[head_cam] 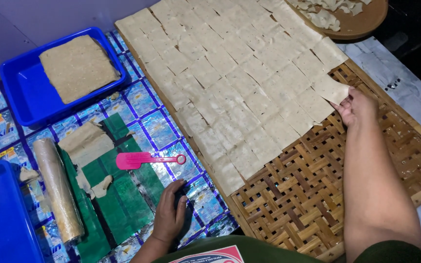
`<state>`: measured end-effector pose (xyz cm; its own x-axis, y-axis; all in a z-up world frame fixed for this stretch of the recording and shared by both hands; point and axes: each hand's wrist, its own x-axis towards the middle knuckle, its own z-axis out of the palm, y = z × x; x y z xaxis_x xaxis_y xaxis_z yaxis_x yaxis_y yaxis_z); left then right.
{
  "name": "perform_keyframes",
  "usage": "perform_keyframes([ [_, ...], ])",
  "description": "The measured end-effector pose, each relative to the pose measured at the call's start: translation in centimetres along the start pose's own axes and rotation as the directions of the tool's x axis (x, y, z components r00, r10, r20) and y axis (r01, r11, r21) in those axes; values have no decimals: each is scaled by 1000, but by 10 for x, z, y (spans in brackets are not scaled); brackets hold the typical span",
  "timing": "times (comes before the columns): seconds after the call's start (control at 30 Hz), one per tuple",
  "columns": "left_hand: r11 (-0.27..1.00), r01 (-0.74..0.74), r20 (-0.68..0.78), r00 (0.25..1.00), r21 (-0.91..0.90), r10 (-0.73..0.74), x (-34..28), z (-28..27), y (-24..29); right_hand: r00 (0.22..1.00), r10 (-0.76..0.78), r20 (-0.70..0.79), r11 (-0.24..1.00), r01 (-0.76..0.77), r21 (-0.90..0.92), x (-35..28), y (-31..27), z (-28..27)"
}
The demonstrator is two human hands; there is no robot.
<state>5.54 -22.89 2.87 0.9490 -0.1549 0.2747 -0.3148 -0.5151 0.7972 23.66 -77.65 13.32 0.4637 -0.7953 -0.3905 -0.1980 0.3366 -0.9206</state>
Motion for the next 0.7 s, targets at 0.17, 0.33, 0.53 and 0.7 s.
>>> perform_keyframes([
  [0.17, 1000, -3, -11, 1000, -13, 3, 0, 0, -1, 1000, -4, 31, 999, 5, -40, 20, 7, -5],
  [0.33, 1000, 10, -11, 1000, -14, -10, -1, 0, -2, 998, -59, 26, 958, 64, -281, -10, -2, -5],
  [0.53, 999, 16, -21, 1000, -50, -17, 2, -2, 2, 936, -351, 36, 750, 304, -587, -45, 15, -4],
  [0.7, 949, 126, 37, 992, -289, -120, 4, -11, -9, 762, -421, 492, 743, 601, -296, -169, 78, 55],
])
